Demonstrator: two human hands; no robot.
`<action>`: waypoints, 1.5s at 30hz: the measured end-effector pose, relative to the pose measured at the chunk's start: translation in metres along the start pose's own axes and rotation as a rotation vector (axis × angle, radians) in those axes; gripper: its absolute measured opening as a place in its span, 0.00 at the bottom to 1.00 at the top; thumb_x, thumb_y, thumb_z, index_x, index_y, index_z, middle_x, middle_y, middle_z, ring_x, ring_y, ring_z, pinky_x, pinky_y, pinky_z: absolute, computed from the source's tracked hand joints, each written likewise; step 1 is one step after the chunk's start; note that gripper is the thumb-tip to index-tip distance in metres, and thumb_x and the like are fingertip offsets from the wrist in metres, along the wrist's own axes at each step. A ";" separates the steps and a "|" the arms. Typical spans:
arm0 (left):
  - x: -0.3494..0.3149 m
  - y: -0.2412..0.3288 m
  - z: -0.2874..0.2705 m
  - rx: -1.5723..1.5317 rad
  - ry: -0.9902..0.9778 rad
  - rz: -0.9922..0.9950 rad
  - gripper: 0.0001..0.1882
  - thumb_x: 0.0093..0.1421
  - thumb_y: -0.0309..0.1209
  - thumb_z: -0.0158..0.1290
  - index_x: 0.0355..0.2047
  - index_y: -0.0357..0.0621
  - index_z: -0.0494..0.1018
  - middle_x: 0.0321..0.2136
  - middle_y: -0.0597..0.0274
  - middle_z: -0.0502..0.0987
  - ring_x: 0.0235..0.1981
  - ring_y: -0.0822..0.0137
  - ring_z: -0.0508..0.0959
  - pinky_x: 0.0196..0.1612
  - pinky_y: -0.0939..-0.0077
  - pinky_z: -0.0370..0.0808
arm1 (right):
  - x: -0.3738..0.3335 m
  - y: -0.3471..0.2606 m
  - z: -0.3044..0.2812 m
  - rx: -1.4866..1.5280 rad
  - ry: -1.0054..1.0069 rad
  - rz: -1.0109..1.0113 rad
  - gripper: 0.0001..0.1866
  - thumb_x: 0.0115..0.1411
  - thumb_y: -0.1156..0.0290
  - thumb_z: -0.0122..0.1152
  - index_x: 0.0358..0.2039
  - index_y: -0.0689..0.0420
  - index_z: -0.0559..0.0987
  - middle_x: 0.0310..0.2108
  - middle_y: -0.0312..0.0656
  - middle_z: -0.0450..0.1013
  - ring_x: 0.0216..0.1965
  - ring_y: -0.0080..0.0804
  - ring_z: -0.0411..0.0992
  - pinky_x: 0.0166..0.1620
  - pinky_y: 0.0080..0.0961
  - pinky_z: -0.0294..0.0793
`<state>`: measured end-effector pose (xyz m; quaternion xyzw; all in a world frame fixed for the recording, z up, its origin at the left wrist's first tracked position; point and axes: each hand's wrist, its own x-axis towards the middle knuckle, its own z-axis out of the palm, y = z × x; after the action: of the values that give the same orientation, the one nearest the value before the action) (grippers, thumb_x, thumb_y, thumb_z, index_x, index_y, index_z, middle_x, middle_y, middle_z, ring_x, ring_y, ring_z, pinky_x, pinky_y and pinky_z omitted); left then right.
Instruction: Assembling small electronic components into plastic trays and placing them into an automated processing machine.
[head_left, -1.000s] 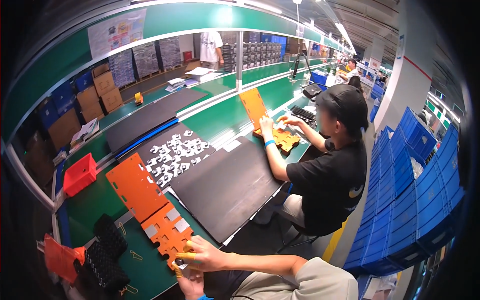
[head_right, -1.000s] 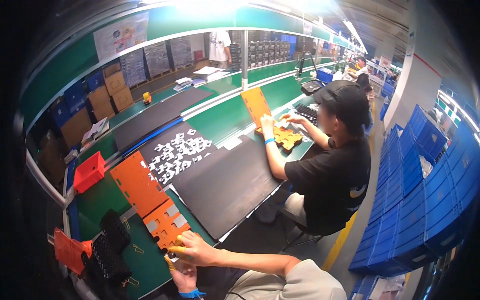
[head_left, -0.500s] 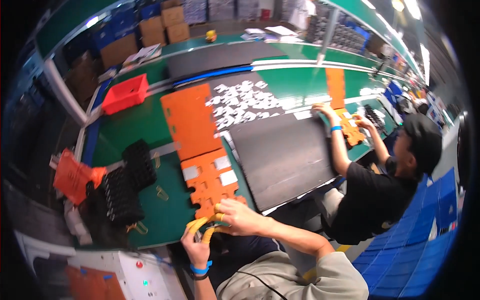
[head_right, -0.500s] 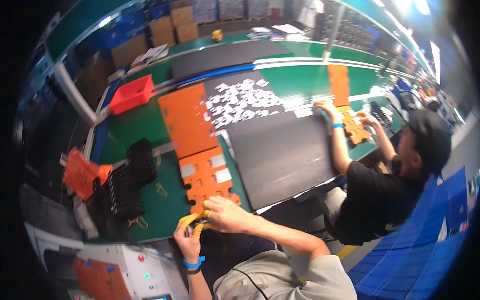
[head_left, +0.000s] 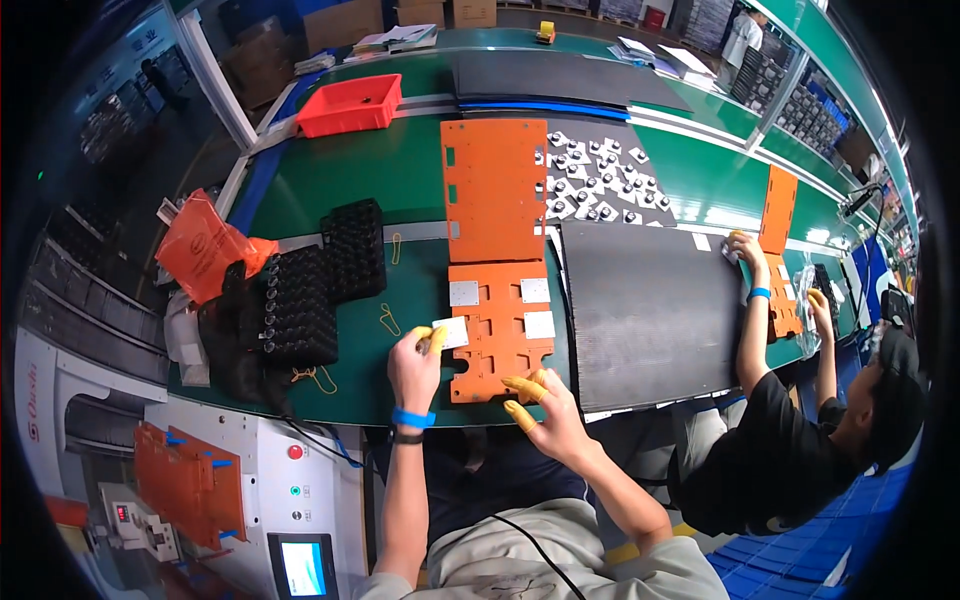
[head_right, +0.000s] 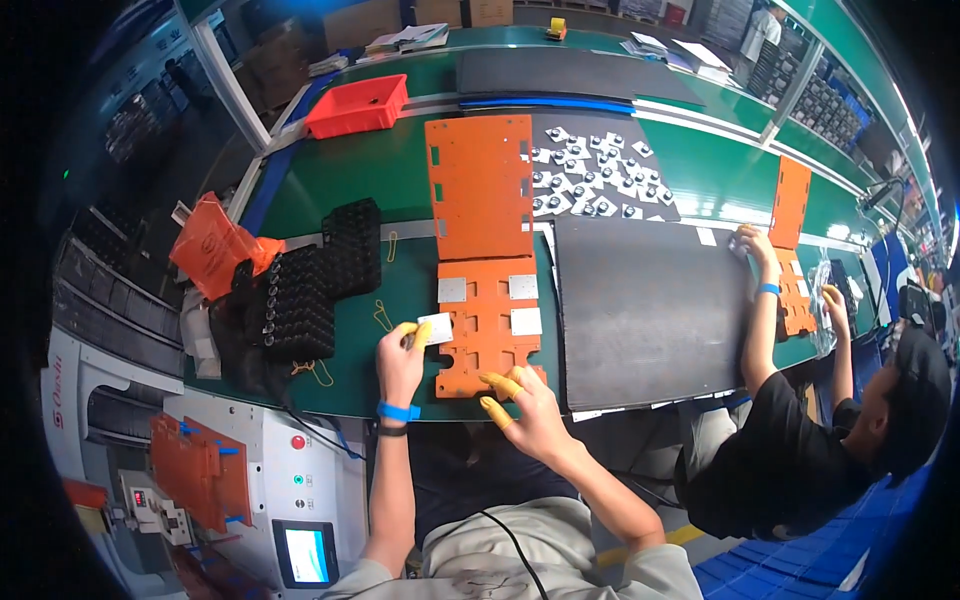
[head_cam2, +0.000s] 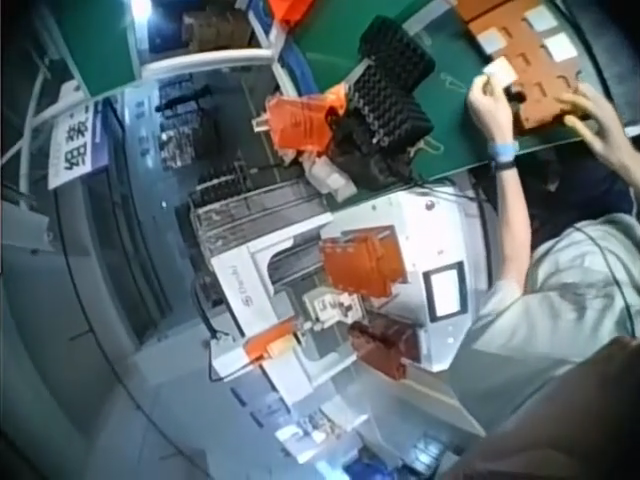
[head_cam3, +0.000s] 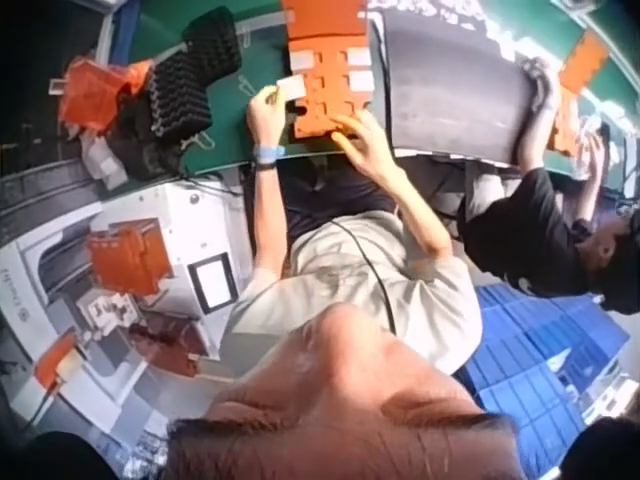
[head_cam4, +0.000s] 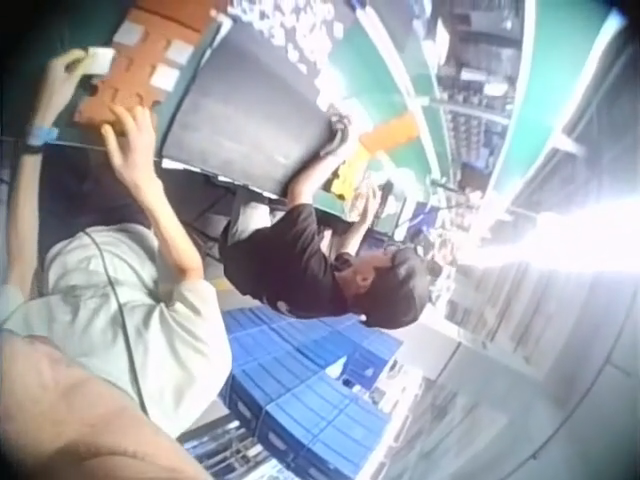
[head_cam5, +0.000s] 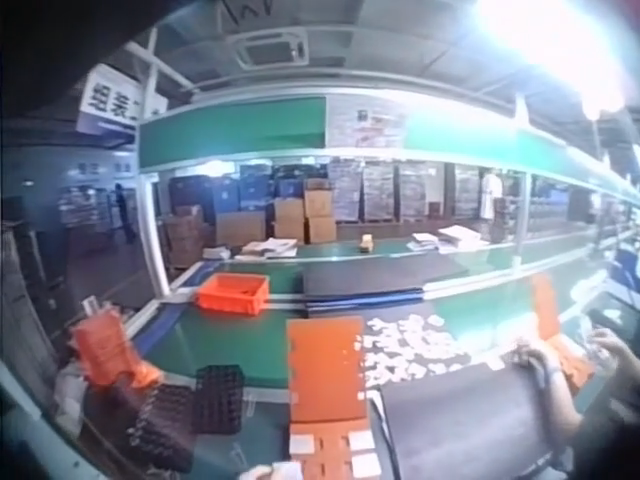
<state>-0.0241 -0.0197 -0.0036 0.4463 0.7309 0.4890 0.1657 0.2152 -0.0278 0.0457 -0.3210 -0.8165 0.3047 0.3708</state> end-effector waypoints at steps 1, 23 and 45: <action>0.009 0.002 0.004 0.065 -0.067 -0.024 0.16 0.61 0.39 0.62 0.34 0.35 0.80 0.27 0.47 0.81 0.29 0.50 0.82 0.30 0.64 0.74 | -0.002 0.001 -0.002 -0.006 -0.005 0.008 0.21 0.54 0.75 0.70 0.49 0.59 0.79 0.33 0.43 0.71 0.35 0.43 0.69 0.38 0.35 0.71; 0.026 0.003 0.031 0.185 -0.203 -0.332 0.12 0.54 0.39 0.61 0.36 0.50 0.83 0.34 0.49 0.83 0.40 0.46 0.82 0.40 0.55 0.77 | 0.061 -0.144 0.098 0.322 -0.259 -0.532 0.19 0.56 0.71 0.69 0.48 0.61 0.80 0.31 0.41 0.68 0.31 0.38 0.67 0.34 0.32 0.68; -0.123 -0.060 -0.123 -1.913 0.084 -0.625 0.22 0.73 0.43 0.46 0.56 0.39 0.70 0.52 0.50 0.77 0.43 0.61 0.80 0.47 0.67 0.80 | 0.208 -0.105 0.254 -0.122 -0.328 -0.210 0.15 0.50 0.62 0.74 0.31 0.59 0.83 0.34 0.50 0.76 0.38 0.48 0.77 0.42 0.39 0.78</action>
<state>-0.0695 -0.1973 -0.0224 -0.1035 0.1211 0.8204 0.5492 -0.1275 -0.0010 0.0712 -0.2020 -0.9120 0.2623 0.2423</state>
